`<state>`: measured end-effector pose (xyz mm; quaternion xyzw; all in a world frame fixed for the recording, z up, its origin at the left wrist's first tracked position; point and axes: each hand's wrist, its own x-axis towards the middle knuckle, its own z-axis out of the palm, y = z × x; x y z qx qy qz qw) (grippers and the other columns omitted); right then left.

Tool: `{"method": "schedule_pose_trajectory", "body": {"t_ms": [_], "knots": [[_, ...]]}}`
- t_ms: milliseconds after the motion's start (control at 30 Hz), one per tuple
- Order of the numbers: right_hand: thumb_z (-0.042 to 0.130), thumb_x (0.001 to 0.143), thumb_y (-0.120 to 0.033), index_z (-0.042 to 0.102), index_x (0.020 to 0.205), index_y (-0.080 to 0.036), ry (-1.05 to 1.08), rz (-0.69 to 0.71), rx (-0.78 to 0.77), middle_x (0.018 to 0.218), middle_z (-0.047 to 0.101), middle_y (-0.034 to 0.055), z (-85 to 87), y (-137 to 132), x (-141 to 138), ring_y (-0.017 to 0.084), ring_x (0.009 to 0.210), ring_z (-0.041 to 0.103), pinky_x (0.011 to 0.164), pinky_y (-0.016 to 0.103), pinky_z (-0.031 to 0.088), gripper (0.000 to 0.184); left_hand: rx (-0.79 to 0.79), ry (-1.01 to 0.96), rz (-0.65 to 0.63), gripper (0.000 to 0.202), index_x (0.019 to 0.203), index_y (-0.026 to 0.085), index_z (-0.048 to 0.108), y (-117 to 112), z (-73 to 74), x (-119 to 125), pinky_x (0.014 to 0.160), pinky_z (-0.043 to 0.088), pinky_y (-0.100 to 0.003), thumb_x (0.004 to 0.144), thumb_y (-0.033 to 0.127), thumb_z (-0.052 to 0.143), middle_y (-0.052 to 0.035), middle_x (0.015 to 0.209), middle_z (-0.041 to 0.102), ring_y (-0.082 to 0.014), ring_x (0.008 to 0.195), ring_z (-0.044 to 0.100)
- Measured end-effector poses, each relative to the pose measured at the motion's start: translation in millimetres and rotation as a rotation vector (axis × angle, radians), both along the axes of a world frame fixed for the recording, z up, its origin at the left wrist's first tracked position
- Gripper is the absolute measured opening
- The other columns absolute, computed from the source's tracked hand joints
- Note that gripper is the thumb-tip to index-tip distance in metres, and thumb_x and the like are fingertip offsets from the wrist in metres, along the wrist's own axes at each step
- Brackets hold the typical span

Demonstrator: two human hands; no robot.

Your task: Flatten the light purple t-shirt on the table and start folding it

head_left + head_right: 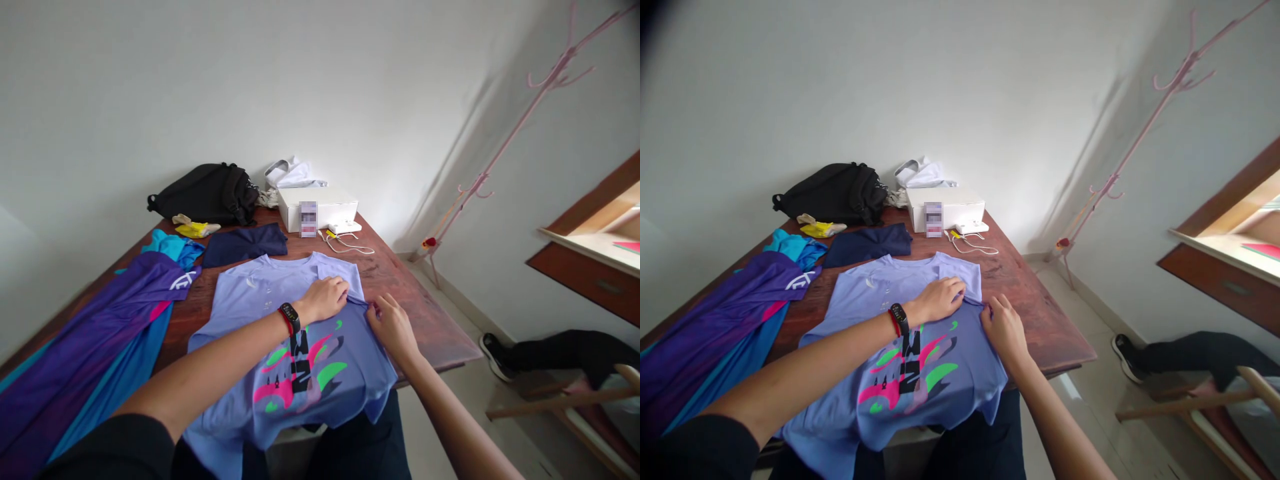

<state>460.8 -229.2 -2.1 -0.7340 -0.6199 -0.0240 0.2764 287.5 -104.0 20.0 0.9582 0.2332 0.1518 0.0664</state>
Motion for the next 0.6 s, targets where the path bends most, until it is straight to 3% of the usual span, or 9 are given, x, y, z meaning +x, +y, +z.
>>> {"method": "schedule_pose_trajectory", "body": {"t_ms": [167, 233, 333, 433, 533, 600], "knots": [[0.046, 0.093, -0.020, 0.069, 0.096, -0.021, 0.021, 0.086, -0.060, 0.094, 0.063, 0.0059, -5.4, -4.9, 2.8, 0.019, 0.080, 0.063, 0.073, 0.028, 0.047, 0.023, -0.031, 0.044, -0.002, 0.022, 0.098, 0.022, 0.067, -9.9, -0.1, -2.6, 0.078, 0.051, -0.041, 0.094, 0.042, 0.059, -0.0139, 0.105, 0.067, -0.0306, 0.099, 0.064], [0.047, 0.093, -0.020, 0.069, 0.098, -0.022, 0.015, 0.116, -0.102, 0.098, 0.064, 0.0056, -6.8, -6.9, 3.6, 0.019, 0.084, 0.064, 0.076, 0.028, 0.048, 0.023, -0.043, 0.050, 0.032, 0.033, 0.098, 0.022, 0.068, -8.7, -0.3, -4.1, 0.079, 0.051, -0.043, 0.095, 0.053, 0.056, -0.0154, 0.106, 0.067, -0.0325, 0.102, 0.063], [0.048, 0.092, -0.018, 0.070, 0.097, -0.022, 0.012, 0.140, -0.143, 0.100, 0.064, 0.0051, -7.5, -9.7, 4.9, 0.019, 0.087, 0.065, 0.078, 0.028, 0.049, 0.023, -0.059, 0.059, 0.101, 0.040, 0.099, 0.020, 0.068, 0.1, -4.5, -7.4, 0.083, 0.052, -0.045, 0.100, 0.053, 0.046, -0.0173, 0.107, 0.066, -0.0338, 0.105, 0.062], [0.048, 0.091, -0.016, 0.070, 0.095, -0.021, 0.002, 0.164, -0.160, 0.099, 0.064, 0.0050, -7.4, -11.1, 7.5, 0.019, 0.088, 0.065, 0.080, 0.029, 0.049, 0.023, -0.073, 0.070, 0.147, 0.041, 0.112, 0.018, 0.066, 9.9, -15.4, -12.8, 0.094, 0.049, -0.049, 0.099, 0.052, 0.049, -0.0193, 0.122, 0.063, -0.0359, 0.115, 0.059], [0.048, 0.089, -0.015, 0.070, 0.093, -0.021, 0.001, 0.191, -0.168, 0.096, 0.064, 0.0046, -6.1, -11.0, 11.5, 0.019, 0.086, 0.064, 0.080, 0.029, 0.049, 0.023, -0.104, 0.081, 0.182, 0.056, 0.136, 0.018, 0.055, 13.8, -28.6, -20.2, 0.108, 0.038, -0.058, 0.097, 0.058, 0.050, -0.0211, 0.150, 0.047, -0.0407, 0.137, 0.044], [0.049, 0.089, -0.018, 0.070, 0.092, -0.021, 0.004, 0.207, -0.158, 0.095, 0.063, 0.0048, -3.6, -10.2, 14.0, 0.020, 0.086, 0.064, 0.080, 0.030, 0.050, 0.021, -0.144, 0.071, 0.207, 0.066, 0.145, 0.018, 0.049, 16.2, -34.4, -27.7, 0.113, 0.033, -0.060, 0.096, 0.063, 0.048, -0.0200, 0.157, 0.039, -0.0418, 0.144, 0.036]]}}
